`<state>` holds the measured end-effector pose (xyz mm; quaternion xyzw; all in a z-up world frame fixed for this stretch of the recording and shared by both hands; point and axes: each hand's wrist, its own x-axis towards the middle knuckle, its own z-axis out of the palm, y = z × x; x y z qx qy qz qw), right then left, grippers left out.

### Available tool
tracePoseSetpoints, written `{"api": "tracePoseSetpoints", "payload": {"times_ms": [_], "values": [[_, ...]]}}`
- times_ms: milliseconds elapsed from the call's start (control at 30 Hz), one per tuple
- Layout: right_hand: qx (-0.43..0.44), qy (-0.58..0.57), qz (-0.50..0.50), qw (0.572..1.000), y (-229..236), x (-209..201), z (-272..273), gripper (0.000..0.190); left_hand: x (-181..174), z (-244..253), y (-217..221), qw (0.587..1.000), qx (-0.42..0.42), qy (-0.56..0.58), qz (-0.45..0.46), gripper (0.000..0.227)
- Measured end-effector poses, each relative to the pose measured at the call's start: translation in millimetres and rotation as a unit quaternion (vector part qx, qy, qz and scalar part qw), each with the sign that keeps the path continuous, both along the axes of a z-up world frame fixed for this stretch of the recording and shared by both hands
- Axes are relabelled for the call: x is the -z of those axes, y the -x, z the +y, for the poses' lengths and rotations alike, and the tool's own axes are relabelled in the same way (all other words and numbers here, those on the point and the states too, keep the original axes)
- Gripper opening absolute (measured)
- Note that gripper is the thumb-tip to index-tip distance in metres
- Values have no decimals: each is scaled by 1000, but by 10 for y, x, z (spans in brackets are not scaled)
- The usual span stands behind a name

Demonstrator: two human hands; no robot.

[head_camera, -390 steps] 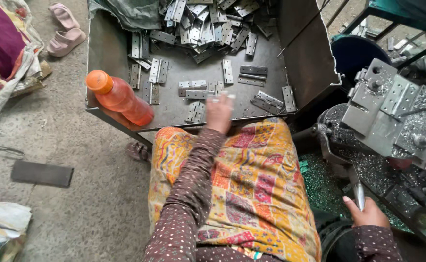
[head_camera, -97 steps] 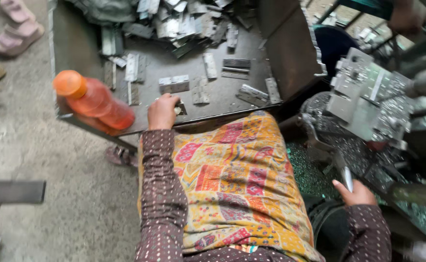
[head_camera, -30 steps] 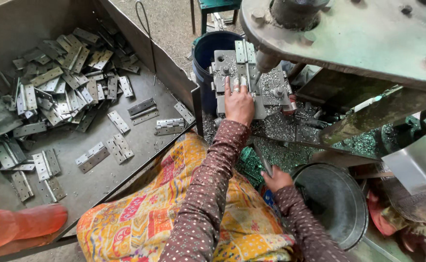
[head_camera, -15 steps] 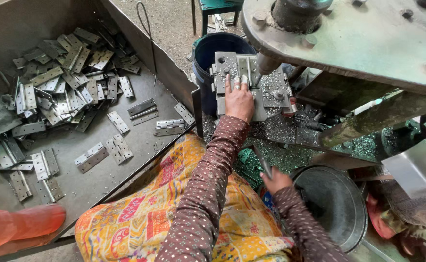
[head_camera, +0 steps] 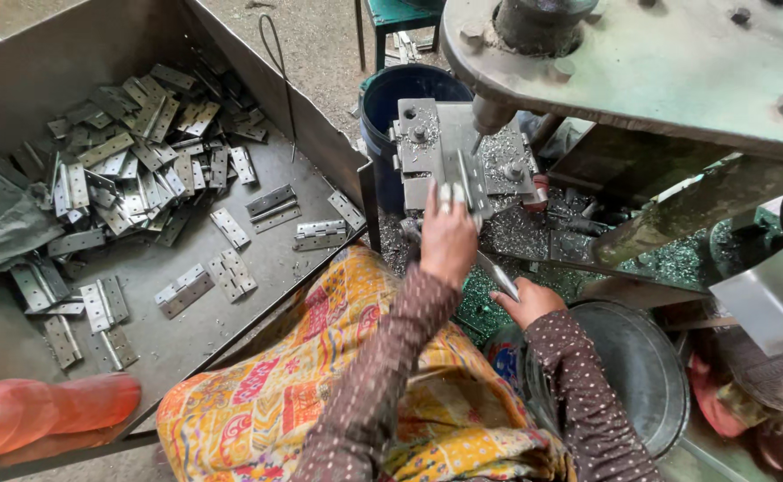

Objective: The person repeatedly picks up small metal plates from a bin, places them into a jig on a punching machine, and operates the lever to punch holes. After each cycle, the person removes the processed plate and returns it to the bin.

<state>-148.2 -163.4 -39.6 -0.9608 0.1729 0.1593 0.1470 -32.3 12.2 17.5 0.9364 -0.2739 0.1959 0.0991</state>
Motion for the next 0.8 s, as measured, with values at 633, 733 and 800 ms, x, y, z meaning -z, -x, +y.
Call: {"api": "tracePoseSetpoints", "payload": {"times_ms": [633, 733, 800], "values": [[11, -12, 54, 998, 65, 98, 34, 58, 61, -143, -295, 994, 12, 58, -89, 20], [-13, 3, 1, 1000, 31, 79, 33, 56, 208, -23, -321, 1000, -8, -1, -28, 39], [-1, 7, 9, 1000, 50, 106, 49, 58, 270, 96, -283, 999, -27, 35, -23, 49]]}}
